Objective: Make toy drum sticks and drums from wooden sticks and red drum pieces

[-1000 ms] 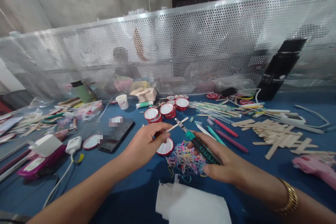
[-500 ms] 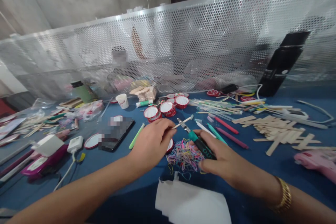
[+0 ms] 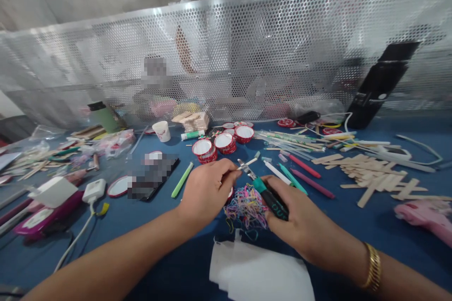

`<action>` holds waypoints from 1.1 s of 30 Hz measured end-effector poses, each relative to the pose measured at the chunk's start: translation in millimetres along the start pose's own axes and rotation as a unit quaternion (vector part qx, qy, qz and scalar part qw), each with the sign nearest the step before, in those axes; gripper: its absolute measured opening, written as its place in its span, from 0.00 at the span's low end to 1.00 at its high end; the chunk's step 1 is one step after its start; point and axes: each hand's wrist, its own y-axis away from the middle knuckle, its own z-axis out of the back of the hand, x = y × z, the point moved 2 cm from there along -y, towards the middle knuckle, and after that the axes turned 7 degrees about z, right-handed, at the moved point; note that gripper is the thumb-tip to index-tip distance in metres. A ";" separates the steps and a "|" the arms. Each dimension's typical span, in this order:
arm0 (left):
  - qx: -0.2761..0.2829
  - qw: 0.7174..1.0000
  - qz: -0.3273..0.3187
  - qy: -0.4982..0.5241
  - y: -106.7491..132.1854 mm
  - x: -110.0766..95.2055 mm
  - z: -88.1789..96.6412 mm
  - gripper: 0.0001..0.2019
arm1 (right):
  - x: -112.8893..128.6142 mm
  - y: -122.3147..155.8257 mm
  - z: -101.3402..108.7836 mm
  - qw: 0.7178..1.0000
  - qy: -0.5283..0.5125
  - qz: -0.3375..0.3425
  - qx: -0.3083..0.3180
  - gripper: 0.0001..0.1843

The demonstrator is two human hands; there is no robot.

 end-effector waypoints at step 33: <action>-0.011 0.998 -0.054 0.019 4.2 -4.3 4.4 0.16 | -6.9 2.0 -1.2 0.988 0.090 0.094 -0.080 0.26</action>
